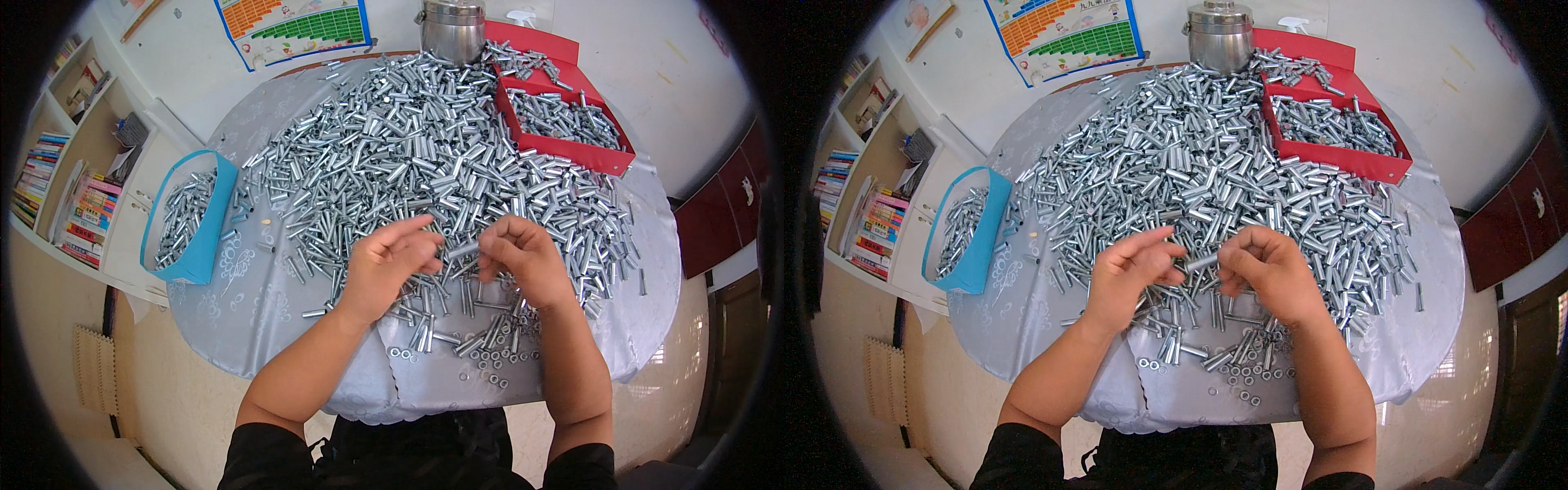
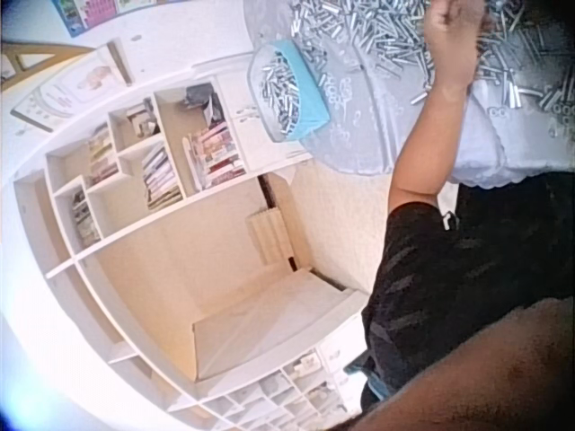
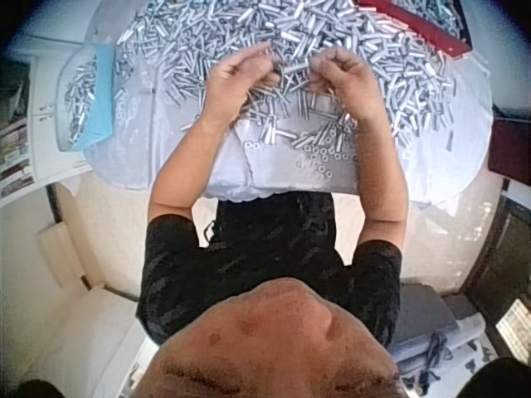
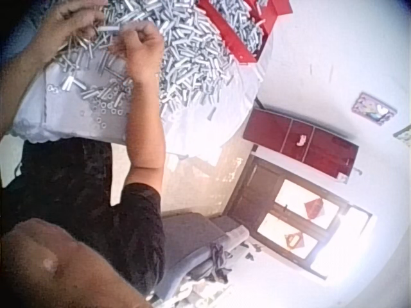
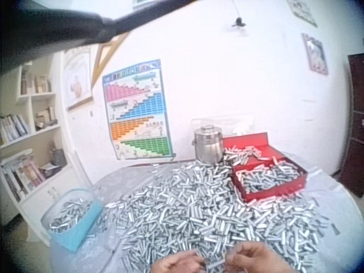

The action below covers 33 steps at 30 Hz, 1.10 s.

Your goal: The person repeatedly picks up a metal bolt and a small washer from a large pile on a table, places the washer onto the bolt, and sets the assembled pair down. The hands work continuously over a table covered with fasteners, with a blue bin and a red box visible nearby.

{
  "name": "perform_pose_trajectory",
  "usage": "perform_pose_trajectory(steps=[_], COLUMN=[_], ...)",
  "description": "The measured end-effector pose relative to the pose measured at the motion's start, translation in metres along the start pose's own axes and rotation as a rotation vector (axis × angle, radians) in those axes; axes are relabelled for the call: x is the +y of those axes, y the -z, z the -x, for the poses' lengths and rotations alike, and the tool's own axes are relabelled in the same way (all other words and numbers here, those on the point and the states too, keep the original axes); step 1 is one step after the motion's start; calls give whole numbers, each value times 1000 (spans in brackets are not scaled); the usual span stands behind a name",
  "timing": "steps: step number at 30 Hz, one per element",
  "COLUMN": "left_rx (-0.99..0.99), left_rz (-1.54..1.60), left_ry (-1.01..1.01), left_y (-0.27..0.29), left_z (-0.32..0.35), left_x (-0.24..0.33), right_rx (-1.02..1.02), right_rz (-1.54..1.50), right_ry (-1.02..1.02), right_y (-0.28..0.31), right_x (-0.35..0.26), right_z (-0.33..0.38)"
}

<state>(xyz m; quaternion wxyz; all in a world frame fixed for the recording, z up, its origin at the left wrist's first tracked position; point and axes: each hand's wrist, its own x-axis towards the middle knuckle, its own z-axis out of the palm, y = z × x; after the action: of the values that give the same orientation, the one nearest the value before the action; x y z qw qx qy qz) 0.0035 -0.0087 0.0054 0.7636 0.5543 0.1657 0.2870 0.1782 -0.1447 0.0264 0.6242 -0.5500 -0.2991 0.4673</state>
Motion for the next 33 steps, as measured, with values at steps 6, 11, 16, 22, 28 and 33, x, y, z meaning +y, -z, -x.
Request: perform_pose_trajectory(steps=[6, 11, 16, 22, 28, 33], left_rx=[163, 327, 415, 253, -39, -56], left_rz=[39, 13, -56, -774, -1387, -1400], left_ry=[-110, -184, -251, -438, -519, -499], left_y=[12, 16, 21, 24, 25, 28], left_z=[-5, -7, -11, -10, -9, -9], left_x=[-4, -5, 0, 1, 3, 3], right_rx=[72, 526, 424, 413, 435, 467], right_rz=[-6, -509, -394, -279, -246, -159], right_ry=[198, 461, 395, 348, 343, 339], right_y=[23, 12, 36, 33, 36, 35], right_x=[-9, -28, -8, -3, -1, -3], right_z=[-4, -11, -10, -11, -11, -10])
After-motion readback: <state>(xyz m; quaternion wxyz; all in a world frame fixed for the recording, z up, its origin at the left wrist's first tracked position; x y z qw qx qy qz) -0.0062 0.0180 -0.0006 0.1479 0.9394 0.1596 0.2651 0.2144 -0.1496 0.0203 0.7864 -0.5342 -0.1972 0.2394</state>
